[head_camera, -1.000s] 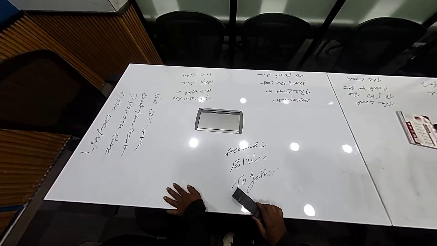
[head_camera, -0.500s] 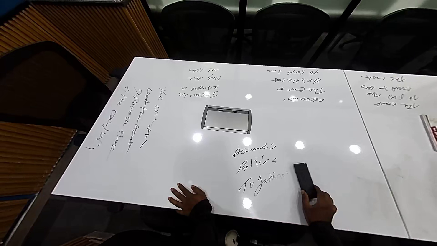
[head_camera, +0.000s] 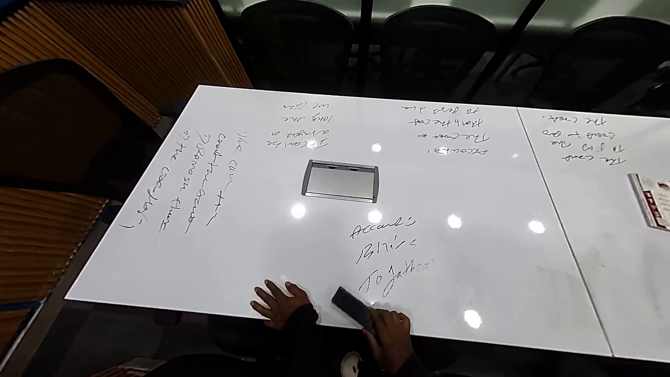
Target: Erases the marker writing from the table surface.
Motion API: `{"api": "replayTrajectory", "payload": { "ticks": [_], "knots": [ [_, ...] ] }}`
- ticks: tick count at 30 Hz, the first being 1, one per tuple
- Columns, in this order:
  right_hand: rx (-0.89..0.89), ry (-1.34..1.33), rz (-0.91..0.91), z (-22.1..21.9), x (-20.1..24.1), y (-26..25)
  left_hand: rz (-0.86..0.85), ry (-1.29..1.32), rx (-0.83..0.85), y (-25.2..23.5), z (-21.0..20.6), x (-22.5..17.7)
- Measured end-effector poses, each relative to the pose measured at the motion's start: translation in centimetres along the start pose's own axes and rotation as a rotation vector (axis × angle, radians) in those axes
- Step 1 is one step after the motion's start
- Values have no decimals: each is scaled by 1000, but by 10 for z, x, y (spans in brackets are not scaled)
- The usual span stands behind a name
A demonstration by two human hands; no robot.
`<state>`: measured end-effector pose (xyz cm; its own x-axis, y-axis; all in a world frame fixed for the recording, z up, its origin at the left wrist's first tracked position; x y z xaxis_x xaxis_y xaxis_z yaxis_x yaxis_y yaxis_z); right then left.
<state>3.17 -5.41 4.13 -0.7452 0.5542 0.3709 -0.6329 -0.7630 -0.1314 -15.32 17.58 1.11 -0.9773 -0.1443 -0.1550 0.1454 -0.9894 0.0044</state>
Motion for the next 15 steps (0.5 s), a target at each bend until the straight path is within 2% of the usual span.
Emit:
{"api": "replayTrajectory", "payload": {
  "ticks": [3,6,11,15],
  "knots": [
    [-45,0,-136,19,-38,-23,5,28,17,1,2,-1],
    [-139,54,-316,46,-97,-44,-1,15,20,0,3,-1],
    [-177,142,-643,88,-191,-50,-7,34,5,0,3,0],
    [-203,154,-730,97,-212,-41,2,29,2,0,3,0]
  ]
}}
Point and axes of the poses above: each hand's wrist, its own y-axis away from the middle knuckle, its own z-axis out of the back of the hand, x = y × z, the point moved 7 cm from there along -y, towards the middle knuckle, and after that the axes turned 15 degrees about -z, right-handed, at the moved point
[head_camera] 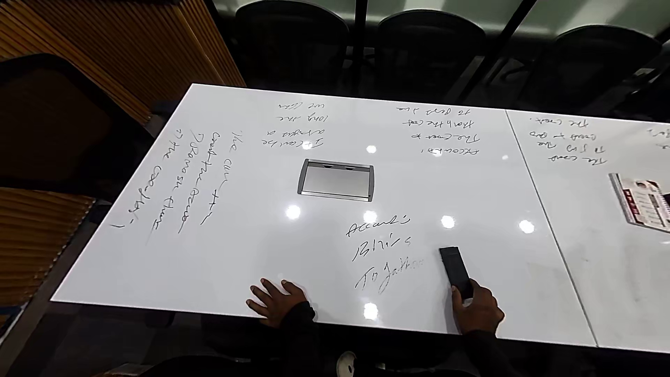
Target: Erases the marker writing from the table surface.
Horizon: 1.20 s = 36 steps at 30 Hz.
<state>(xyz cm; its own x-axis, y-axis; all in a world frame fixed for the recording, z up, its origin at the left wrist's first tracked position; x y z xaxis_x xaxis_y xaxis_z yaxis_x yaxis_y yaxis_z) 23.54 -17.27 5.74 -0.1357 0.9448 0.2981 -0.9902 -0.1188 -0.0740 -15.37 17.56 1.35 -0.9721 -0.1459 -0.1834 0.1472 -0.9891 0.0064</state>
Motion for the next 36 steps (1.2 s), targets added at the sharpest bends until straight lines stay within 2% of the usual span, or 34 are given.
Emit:
{"api": "replayTrajectory", "payload": {
  "ticks": [5,10,13,15,18,22,27,31,33,36],
  "knots": [
    [-6,-53,175,-9,40,37,6,-12,7,0,-2,2],
    [135,-107,511,-24,101,131,6,-1,2,1,0,1],
    [227,-102,712,-30,118,192,8,9,3,1,0,0],
    [218,-101,774,-33,120,211,6,16,9,1,1,0],
    [196,-118,723,-32,115,196,3,2,-9,0,-1,1],
    [97,-112,500,-22,88,120,5,0,4,1,-2,1],
    [19,-36,143,-3,23,20,-7,20,11,-1,-3,2],
    [28,-20,-120,3,-27,-13,0,15,15,-1,-3,2],
    [21,-36,-145,3,-34,-9,-2,0,9,-1,-4,2],
    [-19,-52,8,0,-20,16,-1,-6,19,-1,-3,2]
  ]
}}
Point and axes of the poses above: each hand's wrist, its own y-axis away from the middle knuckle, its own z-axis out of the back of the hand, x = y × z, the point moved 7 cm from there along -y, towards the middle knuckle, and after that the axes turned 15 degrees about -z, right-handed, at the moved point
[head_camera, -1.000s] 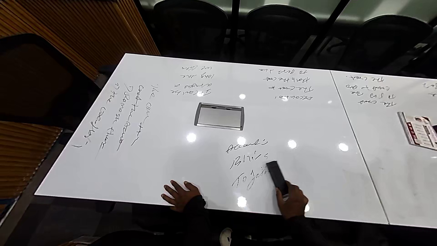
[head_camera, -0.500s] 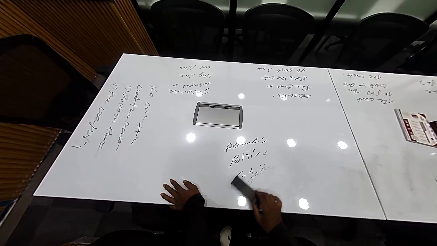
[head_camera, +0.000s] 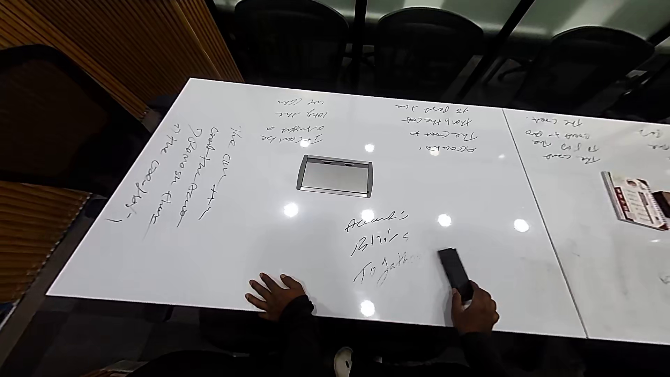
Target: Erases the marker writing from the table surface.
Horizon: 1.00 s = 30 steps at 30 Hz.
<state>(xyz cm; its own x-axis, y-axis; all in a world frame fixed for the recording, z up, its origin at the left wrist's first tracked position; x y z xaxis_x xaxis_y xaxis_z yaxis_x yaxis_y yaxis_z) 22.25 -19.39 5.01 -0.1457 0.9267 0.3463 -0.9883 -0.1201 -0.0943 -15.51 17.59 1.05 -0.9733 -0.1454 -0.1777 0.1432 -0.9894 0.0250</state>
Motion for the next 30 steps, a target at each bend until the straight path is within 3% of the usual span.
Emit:
{"api": "replayTrajectory", "payload": {
  "ticks": [7,13,23,30],
  "knots": [
    [76,-68,545,-20,47,96,6,6,-9,0,0,0],
    [192,-102,749,-33,92,154,1,14,-10,1,2,-2],
    [189,-63,746,-49,152,159,10,31,-21,1,3,-1],
    [106,-114,413,-36,115,76,8,9,-30,1,0,0]
  ]
}}
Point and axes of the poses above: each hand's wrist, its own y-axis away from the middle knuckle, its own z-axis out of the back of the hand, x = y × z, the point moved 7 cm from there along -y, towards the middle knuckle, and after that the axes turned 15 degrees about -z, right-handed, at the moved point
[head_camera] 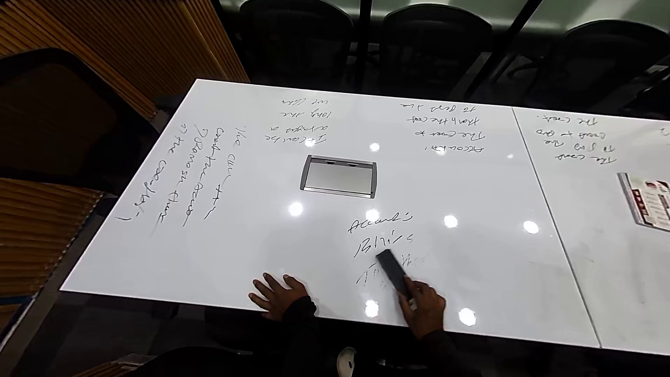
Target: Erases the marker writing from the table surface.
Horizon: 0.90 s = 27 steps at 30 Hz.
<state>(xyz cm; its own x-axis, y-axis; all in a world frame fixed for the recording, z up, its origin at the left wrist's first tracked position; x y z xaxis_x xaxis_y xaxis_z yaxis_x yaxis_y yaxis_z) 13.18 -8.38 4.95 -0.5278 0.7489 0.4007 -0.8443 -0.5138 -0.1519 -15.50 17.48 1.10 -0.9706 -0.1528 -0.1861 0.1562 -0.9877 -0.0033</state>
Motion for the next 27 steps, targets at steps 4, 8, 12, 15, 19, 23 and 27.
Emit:
{"api": "replayTrajectory", "payload": {
  "ticks": [4,8,12,15,19,23,27],
  "knots": [
    [-101,73,-165,24,-66,-25,-1,-11,3,-1,-1,1],
    [-116,93,-336,40,-107,-35,2,-3,11,-1,-1,1],
    [-131,94,-244,31,-86,-28,2,-11,6,-2,-2,1],
    [-77,51,-96,13,-36,-11,3,-21,15,-1,-1,0],
    [60,-7,146,-14,38,30,-1,-13,25,0,2,-2],
    [183,61,398,-29,86,72,-4,12,17,0,3,-2],
    [206,119,430,-28,90,70,-2,0,11,0,0,-1]
  ]
}}
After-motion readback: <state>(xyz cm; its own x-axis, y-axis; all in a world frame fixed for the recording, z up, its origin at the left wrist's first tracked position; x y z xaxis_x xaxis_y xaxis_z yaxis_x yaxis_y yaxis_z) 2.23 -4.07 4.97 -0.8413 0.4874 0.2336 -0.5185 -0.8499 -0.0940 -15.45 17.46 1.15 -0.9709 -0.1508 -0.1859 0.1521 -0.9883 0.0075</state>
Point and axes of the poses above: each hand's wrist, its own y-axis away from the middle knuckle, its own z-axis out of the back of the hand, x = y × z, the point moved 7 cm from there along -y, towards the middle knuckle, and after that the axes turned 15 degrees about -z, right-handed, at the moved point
